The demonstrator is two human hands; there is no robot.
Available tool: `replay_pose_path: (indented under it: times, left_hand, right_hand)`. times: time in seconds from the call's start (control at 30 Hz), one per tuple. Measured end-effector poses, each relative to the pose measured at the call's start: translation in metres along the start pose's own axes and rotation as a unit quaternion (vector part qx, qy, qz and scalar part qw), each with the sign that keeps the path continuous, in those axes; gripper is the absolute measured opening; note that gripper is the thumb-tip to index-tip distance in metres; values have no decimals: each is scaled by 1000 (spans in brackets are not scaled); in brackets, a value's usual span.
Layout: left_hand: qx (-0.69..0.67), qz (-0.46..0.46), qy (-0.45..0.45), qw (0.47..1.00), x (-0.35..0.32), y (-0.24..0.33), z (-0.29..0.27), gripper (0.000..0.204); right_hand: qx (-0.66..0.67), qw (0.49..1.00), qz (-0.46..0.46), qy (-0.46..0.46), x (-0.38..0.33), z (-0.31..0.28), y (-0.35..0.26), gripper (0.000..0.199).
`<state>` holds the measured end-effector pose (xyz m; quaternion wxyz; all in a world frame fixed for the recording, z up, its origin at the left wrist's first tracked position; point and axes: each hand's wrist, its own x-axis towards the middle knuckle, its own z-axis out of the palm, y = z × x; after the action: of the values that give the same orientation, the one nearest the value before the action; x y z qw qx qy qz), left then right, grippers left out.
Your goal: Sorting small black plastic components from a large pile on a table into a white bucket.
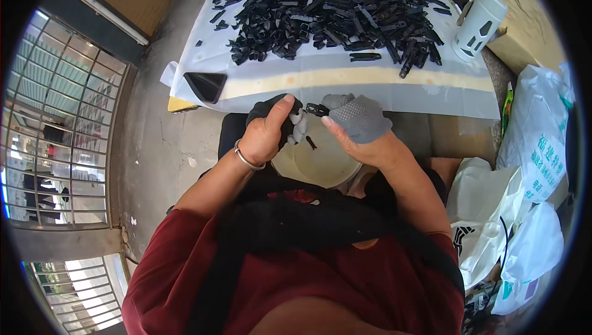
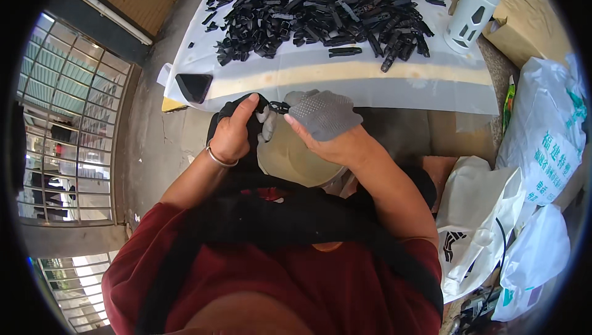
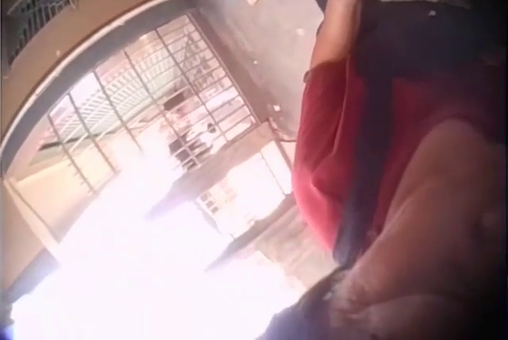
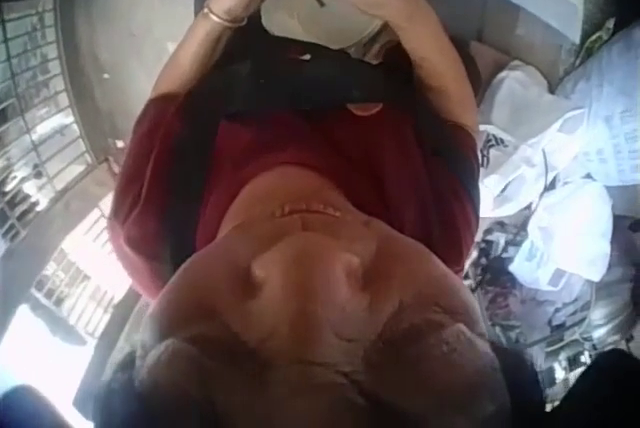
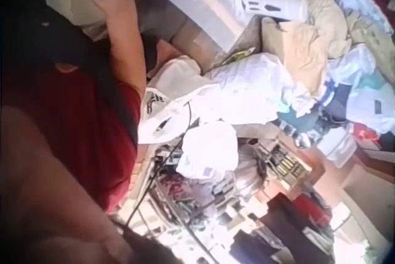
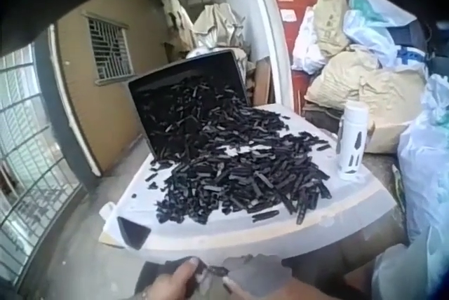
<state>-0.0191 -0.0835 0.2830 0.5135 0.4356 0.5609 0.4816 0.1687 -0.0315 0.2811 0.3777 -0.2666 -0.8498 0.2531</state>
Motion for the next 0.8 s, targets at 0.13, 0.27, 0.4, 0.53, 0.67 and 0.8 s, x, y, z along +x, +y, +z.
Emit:
replay_pose_path:
  times: [0.13, 0.27, 0.4, 0.53, 0.67, 0.8]
  left_hand:
    - [106, 52, 16, 993, -1, 9, 4, 42]
    - [199, 102, -15, 975, 5, 8, -1, 38]
    - [199, 145, -23, 969, 8, 10, 1, 36]
    - [328, 193, -41, 924, 14, 4, 7, 34]
    - [375, 198, -85, 901, 18, 6, -2, 34]
    - [517, 172, -105, 832, 40, 17, -25, 41]
  right_hand:
    - [-22, 999, -1, -23, 3, 0, 2, 21]
    - [-79, 997, -24, -4, 2, 5, 2, 20]
    - [-203, 978, 2, -55, 4, 6, -4, 19]
    - [-221, 971, -24, -91, 4, 13, 1, 18]
    - [-202, 972, -18, -121, 4, 21, 7, 20]
    - [-108, 988, 54, -99, 17, 11, 20, 24]
